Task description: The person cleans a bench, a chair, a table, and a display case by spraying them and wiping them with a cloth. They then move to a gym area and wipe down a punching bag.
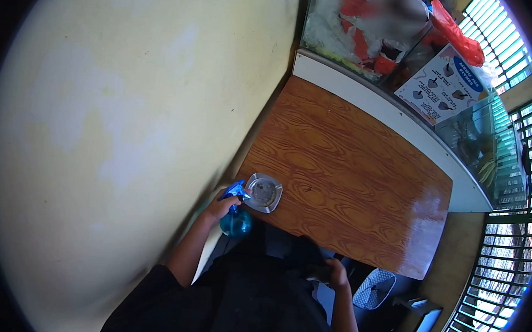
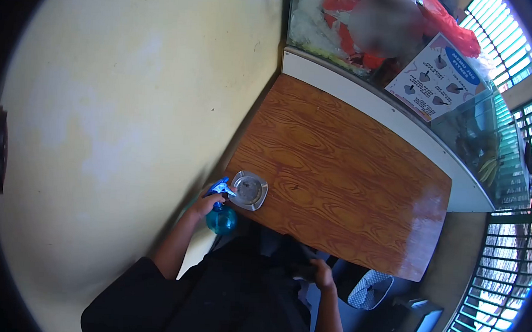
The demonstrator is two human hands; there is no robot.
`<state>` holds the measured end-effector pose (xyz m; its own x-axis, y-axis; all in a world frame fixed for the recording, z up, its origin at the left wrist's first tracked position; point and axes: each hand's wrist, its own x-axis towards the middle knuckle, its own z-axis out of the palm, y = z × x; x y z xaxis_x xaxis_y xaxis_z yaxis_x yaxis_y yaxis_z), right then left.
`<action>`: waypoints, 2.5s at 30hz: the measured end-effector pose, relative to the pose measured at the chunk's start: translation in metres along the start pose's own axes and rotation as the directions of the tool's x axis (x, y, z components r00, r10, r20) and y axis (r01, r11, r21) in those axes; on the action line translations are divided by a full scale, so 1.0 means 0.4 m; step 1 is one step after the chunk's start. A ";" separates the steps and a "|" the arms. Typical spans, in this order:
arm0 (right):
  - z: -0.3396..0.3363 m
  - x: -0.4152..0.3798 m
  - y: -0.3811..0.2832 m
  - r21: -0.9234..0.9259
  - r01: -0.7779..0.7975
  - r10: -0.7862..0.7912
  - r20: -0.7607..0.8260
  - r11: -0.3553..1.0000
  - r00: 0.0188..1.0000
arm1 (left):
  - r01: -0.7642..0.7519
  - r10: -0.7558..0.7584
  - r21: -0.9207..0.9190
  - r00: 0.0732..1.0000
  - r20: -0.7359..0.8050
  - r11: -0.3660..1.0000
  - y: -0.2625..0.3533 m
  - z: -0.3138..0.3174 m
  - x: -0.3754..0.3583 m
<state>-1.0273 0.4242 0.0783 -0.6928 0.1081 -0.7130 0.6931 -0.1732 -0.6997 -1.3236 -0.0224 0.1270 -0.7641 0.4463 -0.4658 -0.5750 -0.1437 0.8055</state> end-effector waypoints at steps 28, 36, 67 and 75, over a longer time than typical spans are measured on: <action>-0.025 -0.299 -0.576 0.378 0.494 -0.212 -0.583 0.783 0.784 | -0.651 0.777 0.537 0.629 -0.015 0.537 0.615 0.439 0.288; -0.269 -0.313 -0.513 -0.183 0.485 -0.471 -0.666 0.855 0.578 | -0.622 0.838 0.635 0.541 -0.073 0.458 0.775 0.660 0.629; -0.015 -0.405 -0.349 0.051 0.432 -0.178 -0.863 0.900 0.473 | -0.805 0.979 0.560 0.192 -0.067 0.196 0.551 0.732 0.677; -0.011 -0.436 -0.334 0.294 0.458 -0.005 -0.837 0.839 0.547 | -0.849 0.980 0.500 0.197 -0.003 0.172 0.534 0.908 0.671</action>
<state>-0.9981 0.4329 0.2960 -0.2156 0.8796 -0.4240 0.2050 -0.3837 -0.9004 -1.5451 0.3873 0.3070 -0.7150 -0.0560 0.6969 0.6960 0.0376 0.7171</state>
